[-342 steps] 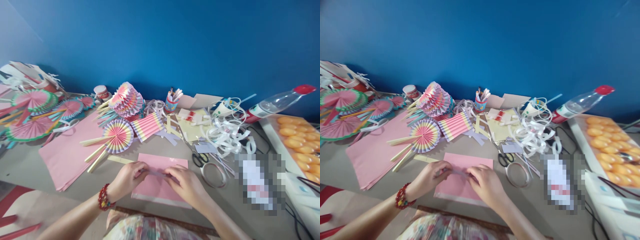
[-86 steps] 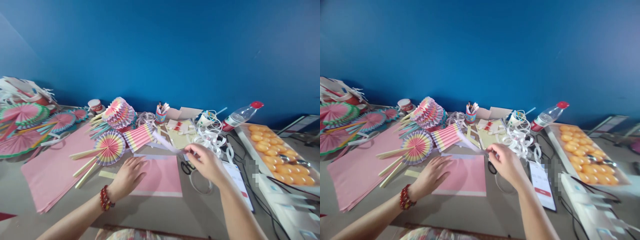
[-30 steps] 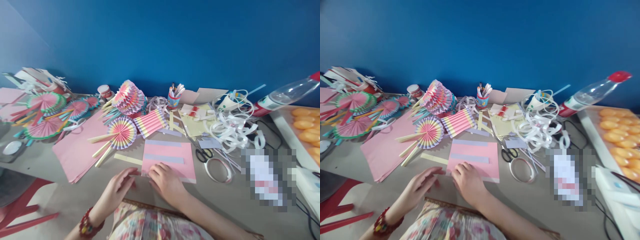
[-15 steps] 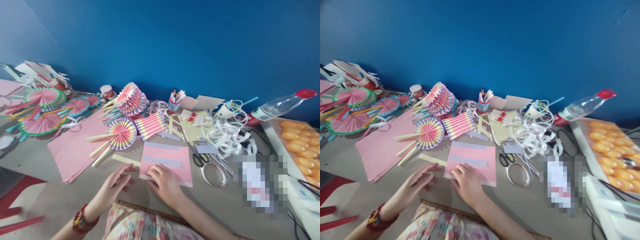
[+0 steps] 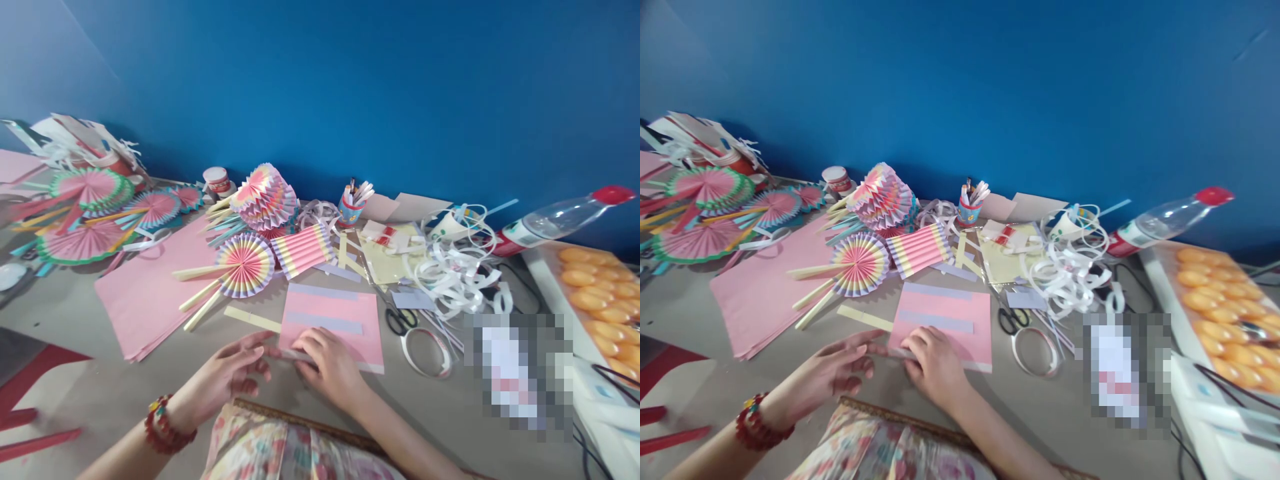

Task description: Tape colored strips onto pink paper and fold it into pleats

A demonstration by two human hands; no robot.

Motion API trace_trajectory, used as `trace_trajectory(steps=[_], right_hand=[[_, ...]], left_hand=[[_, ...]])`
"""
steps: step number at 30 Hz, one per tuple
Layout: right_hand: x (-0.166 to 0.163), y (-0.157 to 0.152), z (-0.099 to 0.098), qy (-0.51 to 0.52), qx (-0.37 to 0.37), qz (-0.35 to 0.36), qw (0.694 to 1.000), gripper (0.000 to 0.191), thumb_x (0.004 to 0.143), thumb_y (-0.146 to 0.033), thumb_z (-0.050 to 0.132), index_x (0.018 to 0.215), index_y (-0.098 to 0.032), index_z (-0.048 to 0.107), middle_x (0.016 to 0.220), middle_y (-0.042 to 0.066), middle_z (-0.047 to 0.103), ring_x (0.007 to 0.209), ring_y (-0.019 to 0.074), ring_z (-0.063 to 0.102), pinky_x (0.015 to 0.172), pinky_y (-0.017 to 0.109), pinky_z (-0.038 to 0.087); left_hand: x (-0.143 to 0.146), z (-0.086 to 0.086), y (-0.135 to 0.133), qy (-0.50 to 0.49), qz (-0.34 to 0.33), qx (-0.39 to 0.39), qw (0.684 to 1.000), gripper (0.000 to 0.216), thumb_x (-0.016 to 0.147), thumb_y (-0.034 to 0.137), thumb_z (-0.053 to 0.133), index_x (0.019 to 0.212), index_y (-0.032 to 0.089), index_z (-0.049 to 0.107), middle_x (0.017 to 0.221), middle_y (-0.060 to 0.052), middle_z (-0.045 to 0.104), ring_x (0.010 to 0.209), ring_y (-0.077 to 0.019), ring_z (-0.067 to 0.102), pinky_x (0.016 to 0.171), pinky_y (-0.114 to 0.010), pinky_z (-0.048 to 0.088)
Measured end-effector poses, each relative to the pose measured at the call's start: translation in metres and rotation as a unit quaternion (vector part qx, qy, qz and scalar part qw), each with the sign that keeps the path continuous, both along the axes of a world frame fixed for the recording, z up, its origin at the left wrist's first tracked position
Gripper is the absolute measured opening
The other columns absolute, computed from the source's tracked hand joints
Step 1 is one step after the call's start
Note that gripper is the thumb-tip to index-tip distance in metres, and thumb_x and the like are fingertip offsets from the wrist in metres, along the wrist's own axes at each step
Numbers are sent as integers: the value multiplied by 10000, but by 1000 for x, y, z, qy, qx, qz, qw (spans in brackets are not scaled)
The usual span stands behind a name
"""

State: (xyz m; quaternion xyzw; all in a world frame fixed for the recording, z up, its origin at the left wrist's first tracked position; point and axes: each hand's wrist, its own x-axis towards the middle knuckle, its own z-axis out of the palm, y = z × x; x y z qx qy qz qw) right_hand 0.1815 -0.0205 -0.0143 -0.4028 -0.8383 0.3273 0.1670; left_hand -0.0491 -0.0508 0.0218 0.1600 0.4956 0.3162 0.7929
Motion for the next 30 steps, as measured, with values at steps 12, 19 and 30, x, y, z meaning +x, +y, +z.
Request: trace_trajectory(steps=[12, 19, 30], right_hand=[[2, -1, -2, 26, -9, -8, 1000, 186, 826, -160, 609, 1003, -209, 578, 1011, 34, 613, 941, 198, 539, 804, 306, 421], [3, 0, -1, 35, -12, -9, 999, 249, 781, -89, 580, 997, -213, 578, 1009, 34, 628, 949, 205, 553, 797, 310, 435], [2, -2, -1, 61, -5, -49, 997, 118, 846, -126, 599, 918, -209, 556, 913, 32, 635, 886, 198, 578, 752, 296, 436]], left_hand=[[7, -16, 4, -92, -19, -66, 993, 269, 852, 338, 667, 1054, 173, 599, 739, 12, 530, 563, -79, 506, 443, -165, 355], [18, -11, 14, 135, -214, 151, 956, 387, 881, 548, 551, 964, 170, 555, 673, 3, 583, 523, -127, 585, 416, -180, 370], [29, -14, 16, 302, -262, 288, 870, 199, 913, 298, 454, 742, 202, 487, 692, -19, 667, 519, -144, 622, 534, -223, 441]])
